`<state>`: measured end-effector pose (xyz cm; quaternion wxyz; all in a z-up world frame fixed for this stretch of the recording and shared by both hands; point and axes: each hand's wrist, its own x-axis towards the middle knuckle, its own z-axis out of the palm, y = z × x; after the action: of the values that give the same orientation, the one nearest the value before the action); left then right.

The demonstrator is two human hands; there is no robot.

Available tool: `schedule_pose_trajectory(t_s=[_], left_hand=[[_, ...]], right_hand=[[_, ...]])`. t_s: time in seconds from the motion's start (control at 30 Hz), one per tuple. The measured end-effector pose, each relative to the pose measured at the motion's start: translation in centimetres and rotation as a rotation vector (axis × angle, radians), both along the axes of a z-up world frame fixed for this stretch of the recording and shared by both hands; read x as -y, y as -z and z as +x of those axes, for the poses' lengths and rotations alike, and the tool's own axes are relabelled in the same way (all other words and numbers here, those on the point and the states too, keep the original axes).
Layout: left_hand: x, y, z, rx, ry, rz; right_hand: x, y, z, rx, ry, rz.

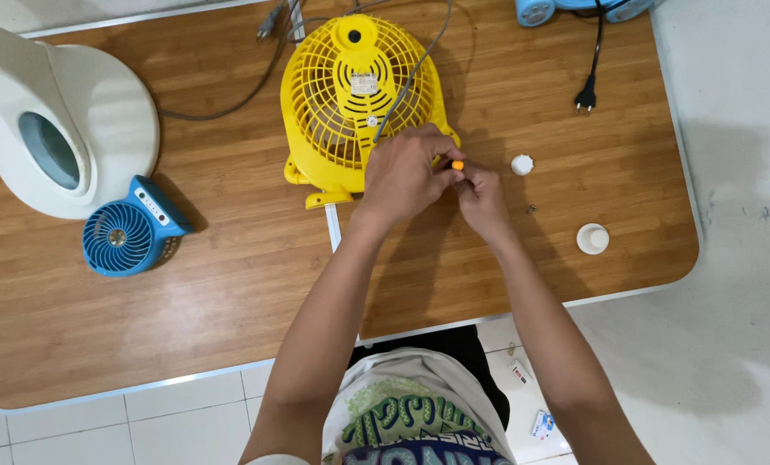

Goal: The person assembles a yellow and blue desk fan on a wooden table. They use a screwdriver to secure the fan blade to the motor, attach the front grille, and tighten the rear screws to complete the assembly.

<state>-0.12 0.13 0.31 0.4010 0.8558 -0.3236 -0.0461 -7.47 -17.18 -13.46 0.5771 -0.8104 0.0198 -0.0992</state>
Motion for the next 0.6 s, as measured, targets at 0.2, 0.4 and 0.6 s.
schedule_pose_trajectory(t_s=[0.2, 0.4, 0.6], left_hand=[[0.0, 0.1, 0.1, 0.025, 0.017, 0.036], [-0.1, 0.1, 0.0, 0.031, 0.018, 0.023], [-0.2, -0.4, 0.0, 0.025, 0.028, 0.02]], right_hand=[[-2.4, 0.5, -0.7, 0.101, 0.174, 0.15], [-5.3, 0.5, -0.8, 0.183, 0.468, -0.062], [-4.1, 0.3, -0.7, 0.124, 0.301, 0.126]])
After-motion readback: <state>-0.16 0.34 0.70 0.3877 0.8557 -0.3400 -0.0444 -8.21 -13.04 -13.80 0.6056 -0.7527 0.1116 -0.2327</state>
